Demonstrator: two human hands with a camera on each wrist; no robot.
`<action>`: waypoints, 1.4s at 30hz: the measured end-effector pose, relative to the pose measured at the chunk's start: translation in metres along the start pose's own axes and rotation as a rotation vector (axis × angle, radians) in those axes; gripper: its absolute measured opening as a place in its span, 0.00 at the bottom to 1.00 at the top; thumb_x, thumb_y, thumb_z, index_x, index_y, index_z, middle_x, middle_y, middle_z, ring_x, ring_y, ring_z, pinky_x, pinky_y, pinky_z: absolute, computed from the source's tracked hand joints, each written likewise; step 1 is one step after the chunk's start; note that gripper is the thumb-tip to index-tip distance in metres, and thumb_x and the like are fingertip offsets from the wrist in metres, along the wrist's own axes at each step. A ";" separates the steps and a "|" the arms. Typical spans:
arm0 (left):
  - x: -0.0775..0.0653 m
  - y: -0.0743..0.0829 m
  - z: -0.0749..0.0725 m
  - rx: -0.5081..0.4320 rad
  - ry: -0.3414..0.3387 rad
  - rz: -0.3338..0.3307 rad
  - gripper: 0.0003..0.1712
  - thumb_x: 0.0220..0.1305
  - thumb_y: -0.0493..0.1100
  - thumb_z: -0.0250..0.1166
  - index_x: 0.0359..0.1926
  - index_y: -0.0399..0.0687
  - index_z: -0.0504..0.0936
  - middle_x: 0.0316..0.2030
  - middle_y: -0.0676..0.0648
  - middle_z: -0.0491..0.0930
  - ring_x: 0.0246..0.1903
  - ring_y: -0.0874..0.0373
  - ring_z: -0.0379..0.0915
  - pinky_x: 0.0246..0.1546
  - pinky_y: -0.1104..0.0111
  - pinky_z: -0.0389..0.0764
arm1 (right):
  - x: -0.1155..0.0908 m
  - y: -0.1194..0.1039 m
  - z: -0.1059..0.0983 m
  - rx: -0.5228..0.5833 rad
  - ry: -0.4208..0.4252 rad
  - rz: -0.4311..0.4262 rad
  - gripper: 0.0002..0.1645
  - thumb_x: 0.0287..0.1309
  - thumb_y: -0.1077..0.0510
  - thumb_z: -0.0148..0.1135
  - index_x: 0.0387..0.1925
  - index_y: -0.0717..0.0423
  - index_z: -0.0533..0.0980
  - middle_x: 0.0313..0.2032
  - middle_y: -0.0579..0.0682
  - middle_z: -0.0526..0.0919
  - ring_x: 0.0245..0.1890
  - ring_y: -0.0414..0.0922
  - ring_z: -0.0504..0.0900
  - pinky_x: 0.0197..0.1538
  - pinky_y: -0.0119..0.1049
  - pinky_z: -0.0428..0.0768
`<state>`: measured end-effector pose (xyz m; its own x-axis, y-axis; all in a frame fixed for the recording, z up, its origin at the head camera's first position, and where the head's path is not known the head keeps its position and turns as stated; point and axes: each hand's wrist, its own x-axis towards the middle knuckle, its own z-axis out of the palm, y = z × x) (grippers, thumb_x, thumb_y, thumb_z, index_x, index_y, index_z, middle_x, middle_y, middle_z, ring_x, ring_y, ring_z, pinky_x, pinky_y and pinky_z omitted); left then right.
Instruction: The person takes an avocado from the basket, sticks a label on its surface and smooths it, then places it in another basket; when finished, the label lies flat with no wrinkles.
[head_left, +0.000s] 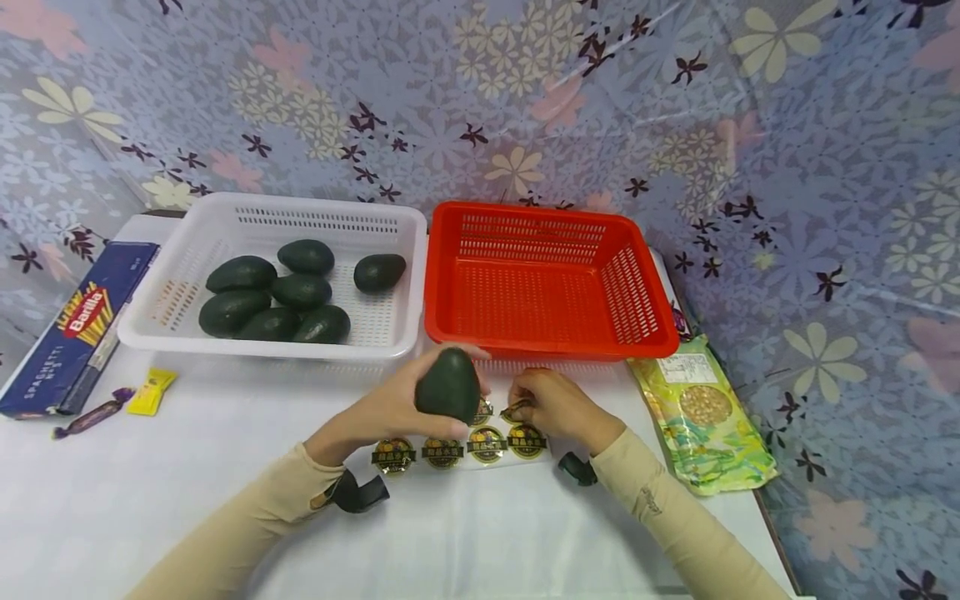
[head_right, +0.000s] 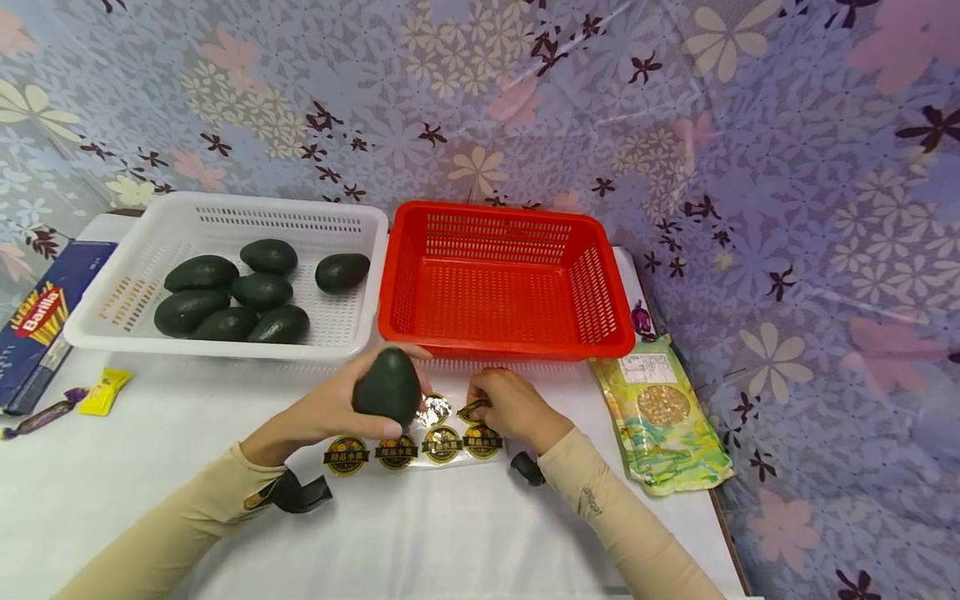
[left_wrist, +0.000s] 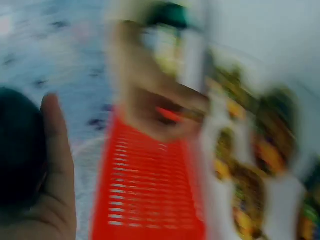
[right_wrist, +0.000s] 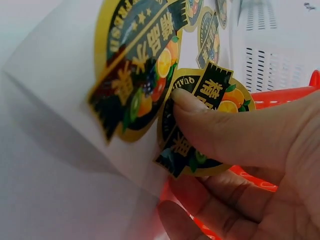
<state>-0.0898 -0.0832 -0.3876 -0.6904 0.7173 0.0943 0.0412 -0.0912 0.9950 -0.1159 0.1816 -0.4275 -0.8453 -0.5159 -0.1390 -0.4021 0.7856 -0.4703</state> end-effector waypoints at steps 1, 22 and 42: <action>0.002 -0.005 0.004 0.103 -0.019 -0.030 0.43 0.53 0.41 0.76 0.68 0.50 0.66 0.53 0.47 0.78 0.51 0.56 0.78 0.50 0.64 0.82 | 0.000 0.000 0.000 0.004 -0.003 0.007 0.10 0.51 0.63 0.76 0.28 0.50 0.80 0.27 0.43 0.81 0.32 0.39 0.75 0.41 0.36 0.76; 0.028 -0.034 0.052 1.029 -0.415 -0.157 0.39 0.37 0.46 0.82 0.52 0.65 0.75 0.41 0.63 0.82 0.39 0.68 0.75 0.40 0.75 0.76 | 0.004 -0.005 -0.001 0.025 -0.022 0.089 0.08 0.55 0.60 0.73 0.26 0.49 0.80 0.25 0.42 0.82 0.26 0.38 0.73 0.35 0.34 0.72; 0.027 -0.034 0.049 1.042 -0.399 -0.176 0.38 0.39 0.48 0.81 0.54 0.66 0.74 0.45 0.63 0.81 0.45 0.66 0.76 0.48 0.72 0.77 | 0.000 -0.005 0.005 0.130 0.105 0.063 0.04 0.62 0.57 0.68 0.38 0.50 0.80 0.33 0.44 0.84 0.33 0.38 0.77 0.41 0.36 0.78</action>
<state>-0.0747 -0.0266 -0.4169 -0.4738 0.8495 -0.2320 0.6771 0.5199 0.5208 -0.1118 0.1760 -0.4291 -0.9020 -0.4235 -0.0834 -0.3042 0.7607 -0.5734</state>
